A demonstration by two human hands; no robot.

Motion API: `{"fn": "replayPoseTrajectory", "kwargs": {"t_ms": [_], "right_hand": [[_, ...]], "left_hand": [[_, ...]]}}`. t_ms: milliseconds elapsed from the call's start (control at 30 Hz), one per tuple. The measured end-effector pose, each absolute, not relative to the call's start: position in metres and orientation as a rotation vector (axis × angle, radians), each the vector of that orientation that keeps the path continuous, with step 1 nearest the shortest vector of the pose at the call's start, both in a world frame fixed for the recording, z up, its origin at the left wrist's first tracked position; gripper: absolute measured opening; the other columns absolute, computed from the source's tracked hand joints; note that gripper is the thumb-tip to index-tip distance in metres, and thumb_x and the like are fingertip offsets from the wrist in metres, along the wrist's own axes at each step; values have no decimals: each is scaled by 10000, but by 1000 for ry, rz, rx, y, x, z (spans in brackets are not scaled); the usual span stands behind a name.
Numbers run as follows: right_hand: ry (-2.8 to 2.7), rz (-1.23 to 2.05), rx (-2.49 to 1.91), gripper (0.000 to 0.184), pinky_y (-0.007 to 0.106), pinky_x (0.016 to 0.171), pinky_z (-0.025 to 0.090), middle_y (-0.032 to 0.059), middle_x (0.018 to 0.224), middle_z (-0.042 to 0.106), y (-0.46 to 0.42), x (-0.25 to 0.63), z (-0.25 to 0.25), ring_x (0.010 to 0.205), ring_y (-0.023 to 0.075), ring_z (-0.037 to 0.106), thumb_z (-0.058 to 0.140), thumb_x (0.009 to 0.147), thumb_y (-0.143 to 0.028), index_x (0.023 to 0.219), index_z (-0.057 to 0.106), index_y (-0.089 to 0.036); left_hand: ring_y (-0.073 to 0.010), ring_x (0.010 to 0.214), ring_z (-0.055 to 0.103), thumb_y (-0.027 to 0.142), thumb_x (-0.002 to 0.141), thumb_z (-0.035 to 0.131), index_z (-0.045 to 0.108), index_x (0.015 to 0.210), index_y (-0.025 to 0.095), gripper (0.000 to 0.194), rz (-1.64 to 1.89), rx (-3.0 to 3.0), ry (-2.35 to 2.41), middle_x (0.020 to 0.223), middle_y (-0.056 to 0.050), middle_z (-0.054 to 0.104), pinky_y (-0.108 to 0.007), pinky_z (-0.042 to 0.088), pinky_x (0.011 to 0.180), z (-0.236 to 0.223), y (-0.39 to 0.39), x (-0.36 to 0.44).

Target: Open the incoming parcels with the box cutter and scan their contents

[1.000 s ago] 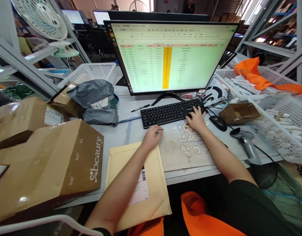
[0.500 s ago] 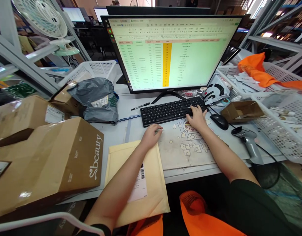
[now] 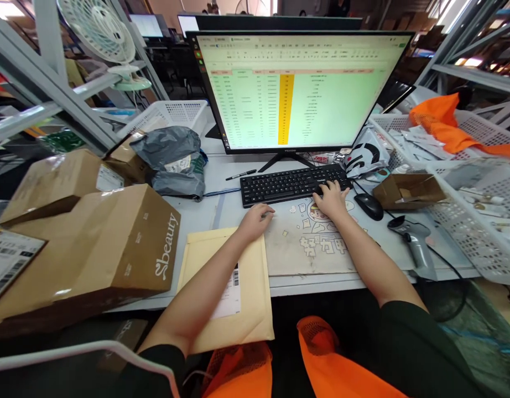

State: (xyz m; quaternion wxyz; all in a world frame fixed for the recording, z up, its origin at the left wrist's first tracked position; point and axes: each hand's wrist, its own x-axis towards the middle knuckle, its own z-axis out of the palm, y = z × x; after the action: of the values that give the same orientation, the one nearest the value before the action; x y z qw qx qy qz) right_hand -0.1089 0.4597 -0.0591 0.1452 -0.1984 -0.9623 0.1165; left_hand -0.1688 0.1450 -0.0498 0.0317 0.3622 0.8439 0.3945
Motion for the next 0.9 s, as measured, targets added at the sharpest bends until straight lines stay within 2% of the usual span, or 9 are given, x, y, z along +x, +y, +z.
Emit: {"fn": "replayPoseTrajectory", "kwargs": {"t_ms": [133,300,433,533,633,767,833,900], "right_hand": [[-2754,347,-626,597,811,1240,114,255,1505,585,457,-107,-57,1538,435,339,459,1019,-428,1493,583,-87],[-2698,419,-634,677,808,1240,124,262,1553,547,456,-106,-54,1564,439,303,462,1006,-423,1578,488,-62],[-2714,434,-612,637,805,1244,123,237,1546,552,458,-105,-52,1562,441,306,485,998,-424,1543,569,-106],[-2760,408,-571,568,818,1233,110,232,1584,507,459,-102,-52,1582,446,263,493,1001,-449,1453,673,-155],[-2782,382,-548,559,847,1210,92,244,1630,447,456,-100,-55,1593,457,231,503,993,-450,1422,692,-145],[-2679,422,-481,620,841,1209,133,243,1679,398,451,-105,-45,1600,444,236,490,980,-399,1520,587,-110],[-2601,462,-435,625,811,1229,161,220,1702,381,455,-103,-25,1611,421,243,481,969,-382,1520,585,-106],[-2543,555,-444,614,760,1238,237,221,1662,451,470,-88,2,1572,413,351,484,957,-407,1466,639,-99]], "left_hand": [[-275,1206,669,253,982,551,780,1091,161,269,1163,1136,2651,1210,-132,740,-441,559,1075,-47,147,-167],[-271,1215,658,200,1006,515,782,1093,141,287,1027,1257,2718,1210,-133,745,-425,527,1102,-41,151,-156],[-259,1234,647,143,1015,489,796,1123,129,325,815,1423,2712,1221,-128,747,-384,475,1143,-29,161,-142],[-260,1173,677,177,989,584,813,1102,158,256,657,1460,2702,1187,-114,758,-374,501,1106,-11,156,-135],[-319,1201,671,282,962,636,797,1169,162,289,598,1335,2827,1278,-142,736,-445,511,1105,10,113,-120],[-482,1309,584,473,984,490,743,1246,94,525,607,871,3173,1328,-256,684,-682,409,1146,15,6,-63],[-464,1285,610,567,970,433,716,1269,110,616,605,310,3285,1345,-244,676,-645,445,1143,1,-43,-23],[-461,1270,630,613,921,460,678,1305,113,667,641,-55,3152,1355,-251,667,-619,487,1109,-19,-75,12]]}}
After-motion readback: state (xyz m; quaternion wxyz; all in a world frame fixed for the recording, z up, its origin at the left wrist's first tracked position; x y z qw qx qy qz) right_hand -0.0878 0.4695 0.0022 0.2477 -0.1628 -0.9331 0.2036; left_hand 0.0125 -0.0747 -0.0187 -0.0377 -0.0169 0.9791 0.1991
